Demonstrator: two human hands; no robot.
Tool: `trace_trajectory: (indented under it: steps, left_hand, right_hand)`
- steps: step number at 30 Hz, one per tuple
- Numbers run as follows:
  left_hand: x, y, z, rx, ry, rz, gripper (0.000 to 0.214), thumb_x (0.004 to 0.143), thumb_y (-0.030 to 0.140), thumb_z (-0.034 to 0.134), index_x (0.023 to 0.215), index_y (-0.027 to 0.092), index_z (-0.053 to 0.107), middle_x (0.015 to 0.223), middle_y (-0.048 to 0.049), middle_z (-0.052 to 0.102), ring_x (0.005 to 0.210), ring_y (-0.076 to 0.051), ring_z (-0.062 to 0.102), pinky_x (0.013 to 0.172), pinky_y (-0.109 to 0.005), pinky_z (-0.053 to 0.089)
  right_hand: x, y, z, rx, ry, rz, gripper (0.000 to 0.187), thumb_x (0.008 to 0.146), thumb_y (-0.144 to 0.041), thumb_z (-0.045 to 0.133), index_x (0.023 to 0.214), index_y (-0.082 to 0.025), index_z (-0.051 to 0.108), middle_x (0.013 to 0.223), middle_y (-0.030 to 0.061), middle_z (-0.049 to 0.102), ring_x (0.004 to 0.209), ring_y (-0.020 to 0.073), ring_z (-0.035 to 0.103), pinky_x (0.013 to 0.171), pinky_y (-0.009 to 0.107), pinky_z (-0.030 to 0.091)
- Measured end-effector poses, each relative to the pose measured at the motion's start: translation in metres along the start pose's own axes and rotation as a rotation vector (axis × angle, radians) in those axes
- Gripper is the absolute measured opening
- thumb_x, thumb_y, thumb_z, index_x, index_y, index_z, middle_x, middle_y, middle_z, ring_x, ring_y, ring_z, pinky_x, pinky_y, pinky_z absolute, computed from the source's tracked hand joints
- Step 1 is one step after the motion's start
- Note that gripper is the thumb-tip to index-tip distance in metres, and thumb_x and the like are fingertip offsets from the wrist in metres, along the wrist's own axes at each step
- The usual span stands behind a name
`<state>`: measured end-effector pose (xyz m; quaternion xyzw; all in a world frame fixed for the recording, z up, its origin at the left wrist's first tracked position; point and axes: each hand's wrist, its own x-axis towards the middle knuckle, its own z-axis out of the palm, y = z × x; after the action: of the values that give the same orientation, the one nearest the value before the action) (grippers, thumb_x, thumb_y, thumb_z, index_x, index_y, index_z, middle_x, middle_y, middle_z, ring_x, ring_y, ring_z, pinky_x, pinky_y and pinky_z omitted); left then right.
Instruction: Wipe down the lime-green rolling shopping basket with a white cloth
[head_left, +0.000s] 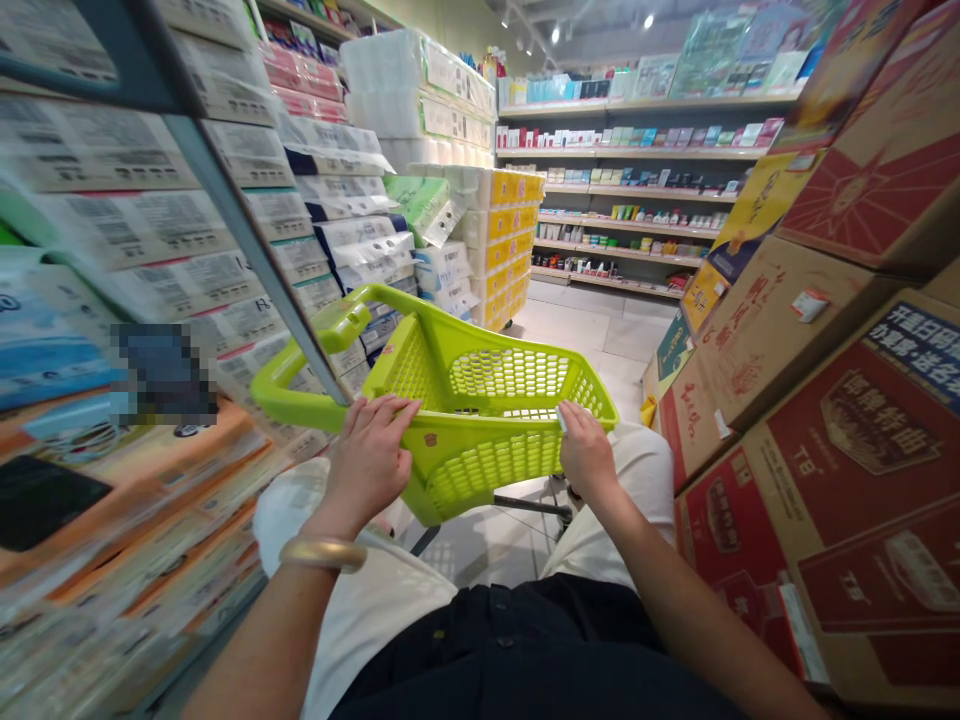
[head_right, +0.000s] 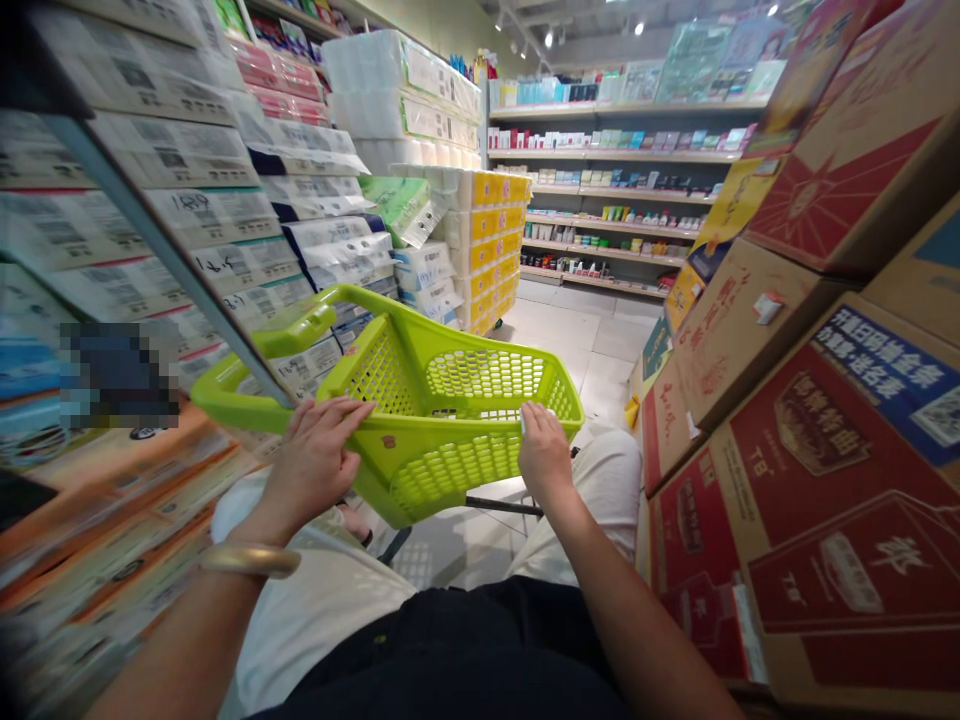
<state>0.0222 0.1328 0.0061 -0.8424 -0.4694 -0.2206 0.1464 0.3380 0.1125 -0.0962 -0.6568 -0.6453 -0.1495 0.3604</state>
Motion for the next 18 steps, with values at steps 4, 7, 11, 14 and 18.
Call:
trace_trajectory:
  steps: [4,7,11,14,18]
  left_hand:
    - [0.000,0.001,0.001,0.008,-0.007,-0.011,0.059,0.076,0.011,0.042,0.131,0.014,0.059,0.126,-0.0110,0.064,0.126,-0.028,0.051,0.118,-0.048,0.026]
    - [0.001,-0.001,0.001,0.008,-0.010,-0.005,0.059,0.076,0.011,0.042,0.132,0.016,0.059,0.127,-0.0108,0.064,0.126,-0.028,0.051,0.119,-0.049,0.026]
    - [0.003,-0.005,-0.001,0.000,-0.026,0.007,0.060,0.075,0.011,0.042,0.132,0.018,0.059,0.126,-0.0097,0.064,0.126,-0.027,0.052,0.119,-0.047,0.027]
    - [0.005,-0.007,-0.002,-0.012,-0.030,0.003,0.060,0.074,0.011,0.042,0.131,0.019,0.060,0.126,-0.0090,0.065,0.126,-0.027,0.052,0.119,-0.047,0.027]
    - [0.008,-0.009,-0.002,-0.031,-0.043,0.005,0.060,0.074,0.010,0.042,0.131,0.018,0.061,0.127,-0.0092,0.064,0.126,-0.027,0.052,0.119,-0.047,0.027]
  right_hand:
    - [0.003,-0.025,0.011,0.020,-0.020,-0.040,0.053,0.079,0.001,0.043,0.127,-0.010,0.062,0.130,0.0149,0.065,0.124,0.0243,0.057,0.113,0.043,0.039]
    - [0.004,-0.039,0.016,0.057,-0.043,-0.064,0.055,0.079,0.002,0.043,0.129,-0.012,0.060,0.133,0.0138,0.064,0.126,0.0225,0.055,0.115,0.041,0.037]
    - [0.002,-0.032,0.014,0.097,-0.015,-0.084,0.056,0.079,0.002,0.040,0.129,-0.013,0.061,0.131,0.0123,0.065,0.126,0.0217,0.056,0.114,0.042,0.039]
    - [-0.003,-0.008,0.008,0.111,0.018,-0.072,0.057,0.078,0.004,0.038,0.127,-0.014,0.062,0.128,0.0122,0.066,0.125,0.0214,0.057,0.113,0.043,0.041]
    - [-0.009,0.031,-0.002,0.080,0.064,0.024,0.056,0.077,0.003,0.037,0.124,-0.014,0.063,0.123,0.0130,0.068,0.120,0.0219,0.060,0.109,0.044,0.045]
